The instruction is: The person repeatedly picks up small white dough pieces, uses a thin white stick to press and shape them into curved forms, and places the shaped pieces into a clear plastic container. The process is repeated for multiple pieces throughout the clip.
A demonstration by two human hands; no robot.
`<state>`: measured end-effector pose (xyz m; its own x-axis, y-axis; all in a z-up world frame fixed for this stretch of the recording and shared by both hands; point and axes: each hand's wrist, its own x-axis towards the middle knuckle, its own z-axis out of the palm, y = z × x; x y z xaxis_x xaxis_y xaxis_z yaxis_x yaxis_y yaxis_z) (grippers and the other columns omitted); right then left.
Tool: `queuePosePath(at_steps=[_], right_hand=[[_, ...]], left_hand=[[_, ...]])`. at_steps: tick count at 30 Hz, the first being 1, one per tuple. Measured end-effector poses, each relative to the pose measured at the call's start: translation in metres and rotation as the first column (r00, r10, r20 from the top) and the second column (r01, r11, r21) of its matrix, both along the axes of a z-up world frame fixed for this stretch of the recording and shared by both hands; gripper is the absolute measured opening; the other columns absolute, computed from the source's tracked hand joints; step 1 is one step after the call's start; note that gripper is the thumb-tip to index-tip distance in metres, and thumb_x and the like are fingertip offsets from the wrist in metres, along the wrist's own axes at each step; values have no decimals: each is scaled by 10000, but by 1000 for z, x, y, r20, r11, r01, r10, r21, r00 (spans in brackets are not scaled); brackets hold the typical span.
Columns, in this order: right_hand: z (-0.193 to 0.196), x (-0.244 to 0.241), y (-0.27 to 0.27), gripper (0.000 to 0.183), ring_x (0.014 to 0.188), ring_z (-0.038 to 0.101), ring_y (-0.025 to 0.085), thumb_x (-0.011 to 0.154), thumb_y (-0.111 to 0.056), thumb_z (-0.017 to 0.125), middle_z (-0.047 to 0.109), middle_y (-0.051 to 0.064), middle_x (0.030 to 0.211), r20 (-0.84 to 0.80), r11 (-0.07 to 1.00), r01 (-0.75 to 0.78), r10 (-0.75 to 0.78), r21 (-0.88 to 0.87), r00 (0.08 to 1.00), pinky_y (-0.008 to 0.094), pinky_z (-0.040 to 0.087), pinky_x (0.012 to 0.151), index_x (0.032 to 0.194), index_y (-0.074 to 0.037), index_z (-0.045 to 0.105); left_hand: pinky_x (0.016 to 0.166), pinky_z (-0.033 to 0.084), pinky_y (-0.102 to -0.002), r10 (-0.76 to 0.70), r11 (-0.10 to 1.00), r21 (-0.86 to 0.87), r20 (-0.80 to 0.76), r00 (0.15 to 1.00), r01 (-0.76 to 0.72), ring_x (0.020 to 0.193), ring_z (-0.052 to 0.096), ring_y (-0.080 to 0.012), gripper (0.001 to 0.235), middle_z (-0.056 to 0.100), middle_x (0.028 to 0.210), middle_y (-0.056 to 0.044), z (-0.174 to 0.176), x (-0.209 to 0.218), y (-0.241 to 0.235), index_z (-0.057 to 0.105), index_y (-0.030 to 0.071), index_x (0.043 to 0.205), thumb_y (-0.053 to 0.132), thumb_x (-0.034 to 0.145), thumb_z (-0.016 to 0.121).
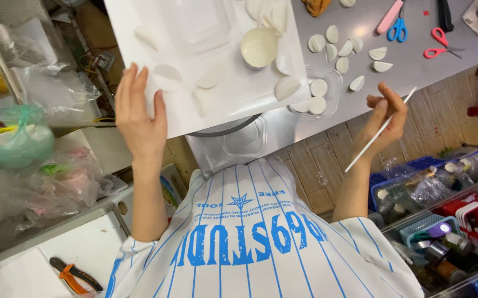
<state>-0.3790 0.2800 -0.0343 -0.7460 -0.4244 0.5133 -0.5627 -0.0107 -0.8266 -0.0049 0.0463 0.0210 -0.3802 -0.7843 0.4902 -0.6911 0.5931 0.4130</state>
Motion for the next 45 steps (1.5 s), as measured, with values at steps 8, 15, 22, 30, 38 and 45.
queuePosePath(at_steps=[8,15,22,30,38,45], right_hand=[[-41,-66,-4,233,976,710,161,1118,-185,615,738,106,1191,222,993,-43,17,109,975,297,589,858,1276,-14,631],[-90,-47,-52,327,977,673,346,834,-193,797,749,147,1022,-42,568,-288,496,771,867,471,538,789,1128,-74,714],[-128,-37,-91,264,905,682,359,841,-197,810,738,138,940,-92,381,-211,641,900,762,489,536,729,1056,-86,704],[-130,-46,-86,310,846,688,425,760,-297,768,733,200,903,148,340,-417,598,843,787,489,540,701,933,-43,727],[-105,-46,-76,309,981,656,459,919,-270,688,721,252,1018,48,431,-380,607,818,793,512,503,780,1044,13,692],[-46,-21,-61,341,890,728,234,1084,-312,545,769,160,993,331,781,-443,317,441,889,382,561,821,1044,-6,691]], left_hand=[[905,509,-349,277,885,445,-275,921,-133,1176,591,-253,682,507,1422,-159,-19,15,38,458,18,1565,98,1009,847],[648,463,-184,368,817,574,-432,823,-64,843,594,-62,610,565,1302,-77,-35,25,49,555,-9,1538,53,1007,849],[702,545,-183,410,817,569,-458,789,-95,901,631,-52,601,550,1315,-62,-27,17,77,565,-13,1516,40,981,835],[718,514,-324,561,708,573,-101,822,-413,831,556,-201,670,572,1237,-62,-7,-8,97,605,59,1463,170,870,897],[874,583,-369,287,922,314,-163,944,-226,1115,650,-229,647,584,1373,-106,23,-25,93,590,66,1418,173,849,879],[765,617,-308,318,873,434,-163,934,-221,1035,706,-190,650,602,1349,-86,22,-28,74,575,77,1430,235,857,839]])
